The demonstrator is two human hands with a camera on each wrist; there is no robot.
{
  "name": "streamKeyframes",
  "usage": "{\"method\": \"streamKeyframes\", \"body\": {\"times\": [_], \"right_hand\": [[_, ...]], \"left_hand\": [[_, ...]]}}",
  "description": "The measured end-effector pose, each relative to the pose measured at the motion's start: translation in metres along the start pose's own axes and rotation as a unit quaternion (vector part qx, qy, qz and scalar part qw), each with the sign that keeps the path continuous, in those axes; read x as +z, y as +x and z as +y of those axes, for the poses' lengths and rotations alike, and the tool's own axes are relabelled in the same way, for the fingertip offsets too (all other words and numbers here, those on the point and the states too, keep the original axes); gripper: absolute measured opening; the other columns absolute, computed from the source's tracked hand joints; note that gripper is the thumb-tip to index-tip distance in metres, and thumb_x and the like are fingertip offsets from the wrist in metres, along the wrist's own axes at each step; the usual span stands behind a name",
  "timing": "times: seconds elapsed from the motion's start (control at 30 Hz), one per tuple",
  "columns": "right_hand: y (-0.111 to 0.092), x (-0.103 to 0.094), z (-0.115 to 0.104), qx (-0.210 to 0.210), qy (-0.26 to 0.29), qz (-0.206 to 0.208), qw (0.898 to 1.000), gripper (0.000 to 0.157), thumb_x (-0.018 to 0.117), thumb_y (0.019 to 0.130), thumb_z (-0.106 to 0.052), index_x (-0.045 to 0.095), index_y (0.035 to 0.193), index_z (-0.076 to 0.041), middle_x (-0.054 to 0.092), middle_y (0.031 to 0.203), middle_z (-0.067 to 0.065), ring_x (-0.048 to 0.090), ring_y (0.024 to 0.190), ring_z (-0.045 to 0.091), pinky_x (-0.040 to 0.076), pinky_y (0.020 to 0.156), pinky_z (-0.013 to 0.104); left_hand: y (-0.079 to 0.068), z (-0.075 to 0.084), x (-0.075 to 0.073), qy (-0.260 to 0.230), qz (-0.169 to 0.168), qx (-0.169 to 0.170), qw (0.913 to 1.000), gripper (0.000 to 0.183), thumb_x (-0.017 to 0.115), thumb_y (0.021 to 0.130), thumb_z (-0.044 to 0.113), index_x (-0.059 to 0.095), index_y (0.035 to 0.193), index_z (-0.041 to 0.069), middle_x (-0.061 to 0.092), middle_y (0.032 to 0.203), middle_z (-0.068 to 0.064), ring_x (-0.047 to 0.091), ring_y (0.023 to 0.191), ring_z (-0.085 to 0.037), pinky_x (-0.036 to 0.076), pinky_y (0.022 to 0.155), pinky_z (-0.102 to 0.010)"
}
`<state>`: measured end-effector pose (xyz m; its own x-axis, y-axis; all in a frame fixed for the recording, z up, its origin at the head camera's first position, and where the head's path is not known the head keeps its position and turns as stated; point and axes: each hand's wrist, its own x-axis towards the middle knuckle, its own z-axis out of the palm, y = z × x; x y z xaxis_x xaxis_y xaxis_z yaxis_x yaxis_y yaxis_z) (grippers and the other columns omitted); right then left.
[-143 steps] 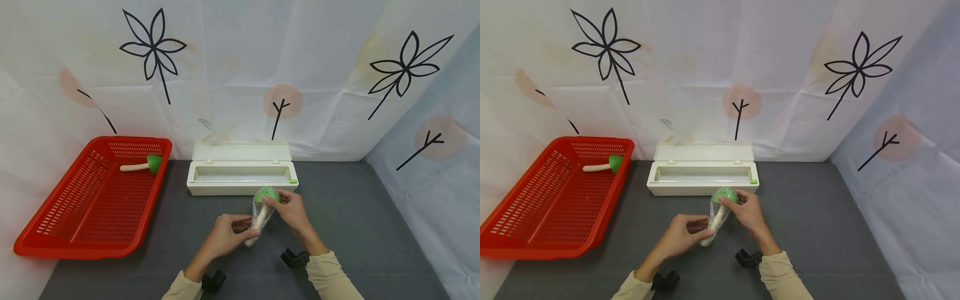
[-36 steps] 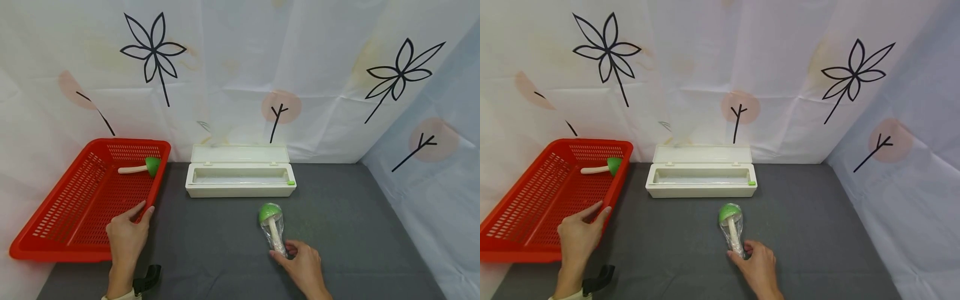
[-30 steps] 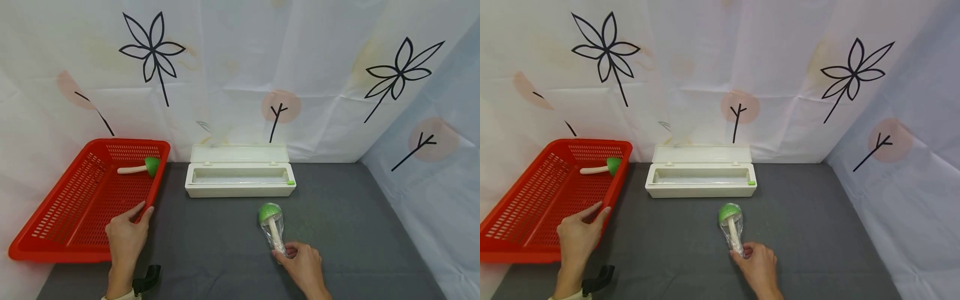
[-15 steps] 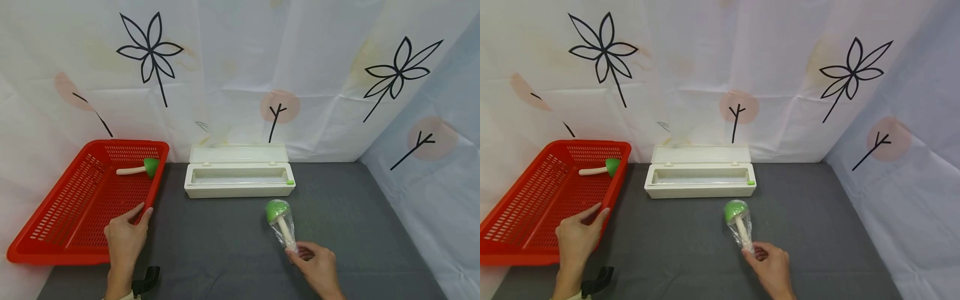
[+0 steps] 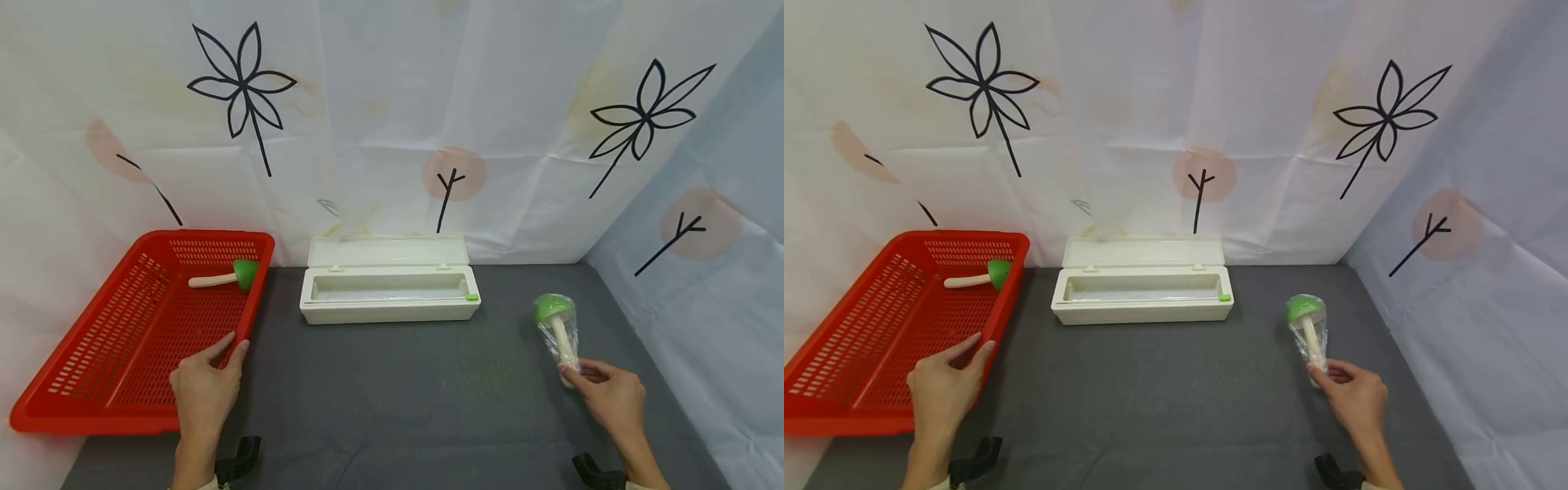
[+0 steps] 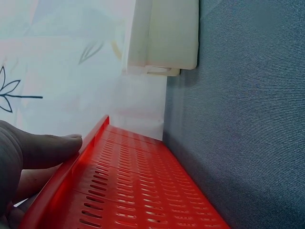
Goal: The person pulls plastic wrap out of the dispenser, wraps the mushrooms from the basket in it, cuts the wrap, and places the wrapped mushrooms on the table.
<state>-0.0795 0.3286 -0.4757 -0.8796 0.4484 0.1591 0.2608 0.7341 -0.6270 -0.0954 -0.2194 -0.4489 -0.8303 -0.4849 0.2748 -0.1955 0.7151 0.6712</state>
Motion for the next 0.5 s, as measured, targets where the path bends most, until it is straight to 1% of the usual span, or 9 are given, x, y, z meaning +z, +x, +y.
{"method": "streamKeyframes", "body": {"times": [0.03, 0.13, 0.23, 0.27, 0.4, 0.47, 0.5], "right_hand": [[0.009, -0.002, 0.005, 0.005, -0.007, -0.002, 1.0, 0.044, 0.088, 0.081, -0.024, 0.075, 0.105, 0.011, 0.074, 0.082, 0.021, 0.061, 0.056, 0.004, 0.047, 0.05, 0.024], [0.035, -0.008, 0.02, 0.014, -0.024, -0.012, 1.0, 0.045, 0.084, 0.085, -0.026, 0.074, 0.105, 0.012, 0.074, 0.083, 0.023, 0.06, 0.056, 0.006, 0.046, 0.05, 0.025], [0.059, -0.014, 0.032, 0.006, -0.038, -0.028, 0.999, 0.044, 0.081, 0.088, -0.027, 0.073, 0.105, 0.013, 0.074, 0.084, 0.023, 0.058, 0.057, 0.005, 0.046, 0.05, 0.025], [0.066, -0.016, 0.036, 0.004, -0.041, -0.035, 0.999, 0.045, 0.08, 0.089, -0.028, 0.073, 0.105, 0.014, 0.074, 0.084, 0.023, 0.057, 0.056, 0.006, 0.045, 0.047, 0.025], [0.091, -0.022, 0.048, -0.002, -0.06, -0.059, 0.996, 0.048, 0.077, 0.091, -0.032, 0.072, 0.105, 0.014, 0.074, 0.081, 0.019, 0.054, 0.056, 0.009, 0.043, 0.048, 0.028], [0.1, -0.024, 0.05, 0.005, -0.066, -0.064, 0.996, 0.049, 0.076, 0.091, -0.034, 0.072, 0.105, 0.014, 0.073, 0.079, 0.017, 0.052, 0.057, 0.012, 0.041, 0.048, 0.029], [0.103, -0.024, 0.051, 0.006, -0.068, -0.065, 0.996, 0.049, 0.076, 0.091, -0.034, 0.072, 0.105, 0.013, 0.073, 0.079, 0.016, 0.052, 0.057, 0.012, 0.041, 0.048, 0.03]], "left_hand": [[0.0, 0.0, 0.0, -0.001, 0.002, 0.003, 1.0, 0.034, 0.08, 0.09, 0.02, 0.075, 0.119, 0.004, 0.058, 0.047, -0.011, 0.028, 0.041, -0.015, 0.026, 0.041, -0.03], [0.0, -0.001, 0.0, -0.001, 0.002, 0.005, 1.0, 0.034, 0.079, 0.09, 0.02, 0.075, 0.12, 0.004, 0.054, 0.044, -0.009, 0.024, 0.04, -0.014, 0.023, 0.036, -0.029], [0.0, -0.002, 0.0, -0.003, 0.002, 0.004, 1.0, 0.035, 0.079, 0.09, 0.021, 0.075, 0.12, 0.004, 0.051, 0.041, -0.006, 0.024, 0.041, -0.014, 0.023, 0.037, -0.029], [0.0, -0.002, 0.001, -0.003, 0.003, 0.003, 1.0, 0.034, 0.079, 0.09, 0.02, 0.075, 0.12, 0.004, 0.052, 0.042, -0.007, 0.025, 0.041, -0.015, 0.023, 0.037, -0.029], [0.0, -0.003, 0.001, -0.005, 0.006, 0.004, 1.0, 0.034, 0.079, 0.09, 0.02, 0.075, 0.12, 0.004, 0.054, 0.044, -0.009, 0.024, 0.042, -0.013, 0.023, 0.037, -0.028], [0.0, -0.003, 0.001, -0.006, 0.006, 0.006, 0.9999, 0.034, 0.079, 0.09, 0.02, 0.075, 0.12, 0.005, 0.053, 0.043, -0.008, 0.022, 0.041, -0.012, 0.022, 0.036, -0.027], [-0.001, -0.003, 0.001, -0.006, 0.005, 0.007, 0.9999, 0.035, 0.079, 0.09, 0.02, 0.075, 0.121, 0.005, 0.05, 0.041, -0.006, 0.019, 0.04, -0.011, 0.021, 0.034, -0.026]]}}
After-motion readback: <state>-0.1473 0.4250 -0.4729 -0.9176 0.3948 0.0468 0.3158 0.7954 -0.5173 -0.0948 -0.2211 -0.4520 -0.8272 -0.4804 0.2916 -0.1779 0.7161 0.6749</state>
